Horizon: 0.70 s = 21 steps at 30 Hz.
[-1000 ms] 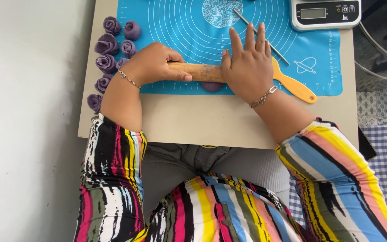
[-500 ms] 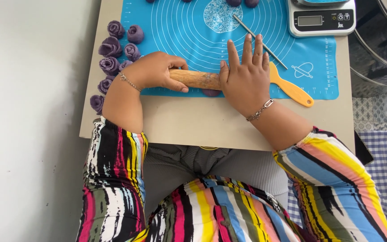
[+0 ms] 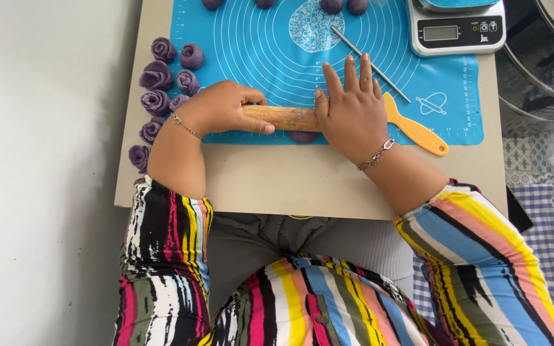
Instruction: Refining and shaping purple dough into decorative rose shapes using a rolling pin and manual manipulation on a silicone mat.
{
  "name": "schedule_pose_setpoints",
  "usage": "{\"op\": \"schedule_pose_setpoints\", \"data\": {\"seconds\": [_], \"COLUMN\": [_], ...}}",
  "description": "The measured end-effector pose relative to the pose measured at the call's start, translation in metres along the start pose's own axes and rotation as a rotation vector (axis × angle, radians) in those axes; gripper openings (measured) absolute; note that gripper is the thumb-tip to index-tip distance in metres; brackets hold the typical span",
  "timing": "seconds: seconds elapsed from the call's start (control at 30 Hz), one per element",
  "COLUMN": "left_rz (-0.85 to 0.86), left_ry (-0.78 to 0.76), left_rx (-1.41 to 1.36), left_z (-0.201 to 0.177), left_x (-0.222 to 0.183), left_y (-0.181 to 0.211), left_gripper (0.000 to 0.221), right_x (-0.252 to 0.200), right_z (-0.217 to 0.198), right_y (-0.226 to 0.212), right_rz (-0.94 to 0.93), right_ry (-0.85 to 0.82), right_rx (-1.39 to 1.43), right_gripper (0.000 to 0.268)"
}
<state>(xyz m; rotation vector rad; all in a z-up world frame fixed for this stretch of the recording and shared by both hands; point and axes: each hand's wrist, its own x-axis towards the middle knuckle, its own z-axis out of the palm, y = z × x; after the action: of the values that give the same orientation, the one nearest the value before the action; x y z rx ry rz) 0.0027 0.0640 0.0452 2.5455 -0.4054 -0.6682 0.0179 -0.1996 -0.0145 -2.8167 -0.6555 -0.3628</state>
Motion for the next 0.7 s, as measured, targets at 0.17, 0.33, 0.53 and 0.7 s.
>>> {"op": "schedule_pose_setpoints", "data": {"seconds": [0.17,0.33,0.53,0.7], "left_rz": [0.052,0.187,0.156,0.290], "left_ry": [0.067,0.161,0.220,0.382], "left_rx": [-0.041,-0.045,0.014,0.212], "left_z": [0.007,0.012,0.017,0.022], "left_x": [0.004,0.008,0.014,0.017], "left_y": [-0.011,-0.019,-0.025,-0.029], "left_gripper": [0.059,0.067,0.061,0.056], "right_x": [0.007,0.001,0.001,0.003], "right_z": [0.000,-0.001,0.000,-0.004], "right_y": [0.003,-0.001,-0.002,-0.005], "right_rz": [0.018,-0.002,0.057,0.123], "right_ry": [-0.062,0.019,-0.016,-0.121], "right_rx": [0.060,0.026,0.006,0.054], "right_gripper": [0.055,0.054,0.056,0.058]}}
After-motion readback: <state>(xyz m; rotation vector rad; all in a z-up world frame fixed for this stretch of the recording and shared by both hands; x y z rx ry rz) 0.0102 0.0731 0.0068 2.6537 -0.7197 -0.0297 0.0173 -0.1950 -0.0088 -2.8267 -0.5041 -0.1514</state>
